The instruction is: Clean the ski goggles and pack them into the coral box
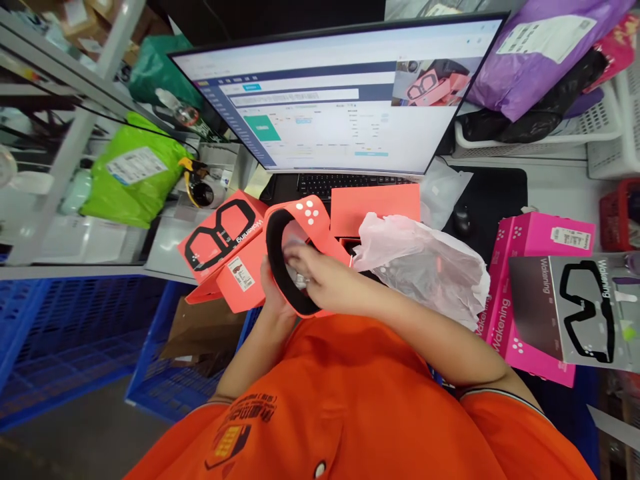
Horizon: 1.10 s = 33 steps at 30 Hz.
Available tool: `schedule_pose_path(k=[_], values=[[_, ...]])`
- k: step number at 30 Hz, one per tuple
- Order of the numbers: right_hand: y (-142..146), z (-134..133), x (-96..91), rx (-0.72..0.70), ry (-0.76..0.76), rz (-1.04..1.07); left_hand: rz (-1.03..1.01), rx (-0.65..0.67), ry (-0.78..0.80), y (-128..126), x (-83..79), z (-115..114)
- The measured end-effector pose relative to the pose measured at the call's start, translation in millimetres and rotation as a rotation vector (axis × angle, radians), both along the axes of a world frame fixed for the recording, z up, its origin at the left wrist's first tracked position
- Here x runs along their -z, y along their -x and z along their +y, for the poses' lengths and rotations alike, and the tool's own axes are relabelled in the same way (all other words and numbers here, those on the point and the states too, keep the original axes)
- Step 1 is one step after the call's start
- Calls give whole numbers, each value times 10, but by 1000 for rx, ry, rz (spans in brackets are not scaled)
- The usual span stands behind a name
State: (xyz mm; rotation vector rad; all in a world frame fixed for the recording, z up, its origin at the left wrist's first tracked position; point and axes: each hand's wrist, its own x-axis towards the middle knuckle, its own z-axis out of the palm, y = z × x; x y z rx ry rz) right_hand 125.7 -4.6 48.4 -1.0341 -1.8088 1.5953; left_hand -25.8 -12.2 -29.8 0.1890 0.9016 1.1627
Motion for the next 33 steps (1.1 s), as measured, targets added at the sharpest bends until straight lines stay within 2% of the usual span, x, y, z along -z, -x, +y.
schedule_pose_path(k=[2, 4, 8, 12, 15, 18, 24, 29, 33], values=[[64, 5, 80, 81, 92, 113, 0, -10, -39, -31, -31, -15], [103, 20, 121, 122, 96, 110, 0, 10, -59, -55, -69, -35], [154, 59, 100, 108, 21, -16, -34, 85, -44, -61, -121, -91], [285, 53, 102, 246, -75, -167, -54, 131, -23, -40, -126, -126], [391, 15, 123, 314, -86, -270, -30, 98, -46, -17, -101, -129], [420, -25, 95, 278, -101, -303, -8, 41, -61, 25, -49, -135], [266, -107, -106, 12, -148, -253, 9, -43, -44, 130, 6, -133], [97, -179, -262, -20, -209, -332, -55, 160, -101, 164, -163, -70], [-21, -217, -367, 3, -287, -441, -68, 182, -109, 74, -337, -54]])
